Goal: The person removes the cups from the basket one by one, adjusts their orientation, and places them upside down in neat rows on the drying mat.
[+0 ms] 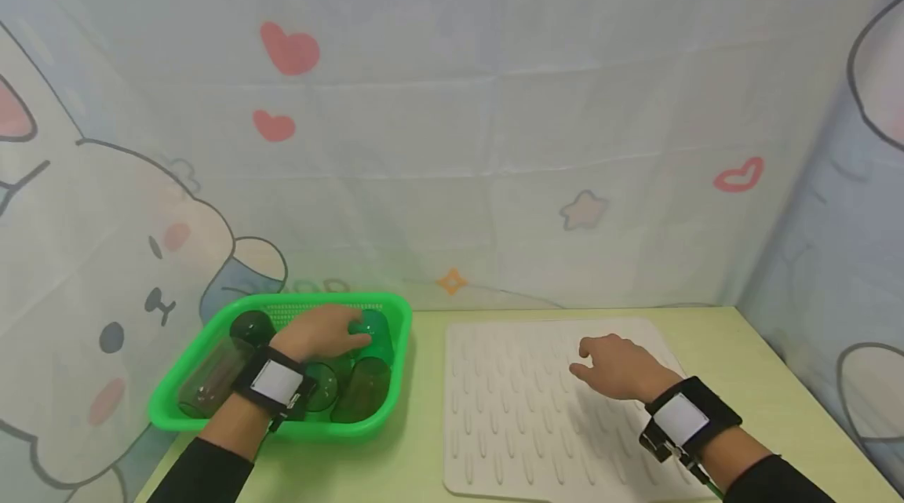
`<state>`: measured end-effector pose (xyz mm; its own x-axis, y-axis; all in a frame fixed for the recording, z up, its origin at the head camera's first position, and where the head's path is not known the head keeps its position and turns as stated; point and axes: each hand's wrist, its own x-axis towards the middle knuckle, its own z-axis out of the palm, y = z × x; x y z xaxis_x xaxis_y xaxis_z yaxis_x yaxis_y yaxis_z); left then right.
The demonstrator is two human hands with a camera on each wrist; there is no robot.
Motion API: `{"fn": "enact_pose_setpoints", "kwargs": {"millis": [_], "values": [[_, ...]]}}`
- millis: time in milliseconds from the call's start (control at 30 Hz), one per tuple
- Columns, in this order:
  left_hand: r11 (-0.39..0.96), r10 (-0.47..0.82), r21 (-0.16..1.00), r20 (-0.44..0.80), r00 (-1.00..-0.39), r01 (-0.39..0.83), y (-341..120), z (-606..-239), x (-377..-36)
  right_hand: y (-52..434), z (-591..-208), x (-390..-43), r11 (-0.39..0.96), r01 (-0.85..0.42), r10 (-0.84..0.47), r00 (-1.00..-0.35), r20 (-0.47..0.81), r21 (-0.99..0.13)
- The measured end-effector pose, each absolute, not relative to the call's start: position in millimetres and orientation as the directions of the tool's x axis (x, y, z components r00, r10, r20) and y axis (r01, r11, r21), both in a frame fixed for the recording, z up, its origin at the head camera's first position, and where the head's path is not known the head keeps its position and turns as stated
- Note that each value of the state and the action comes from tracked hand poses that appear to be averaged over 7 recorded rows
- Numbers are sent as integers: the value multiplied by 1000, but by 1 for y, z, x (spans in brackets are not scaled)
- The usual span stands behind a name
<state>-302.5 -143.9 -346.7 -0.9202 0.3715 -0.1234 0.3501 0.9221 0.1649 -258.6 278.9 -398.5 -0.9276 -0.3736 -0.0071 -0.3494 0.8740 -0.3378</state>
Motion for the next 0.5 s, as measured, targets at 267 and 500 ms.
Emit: {"fn": "enact_pose_setpoints", "kwargs": {"millis": [267, 500], "values": [[930, 355, 169, -201, -913, 325, -130, -342, -318, 274, -402, -254, 877, -324, -357, -934, -31, -355], [951, 297, 143, -184, -937, 274, -122, -353, -333, 270, -413, -250, 874, -302, -353, -933, -69, -379]]}}
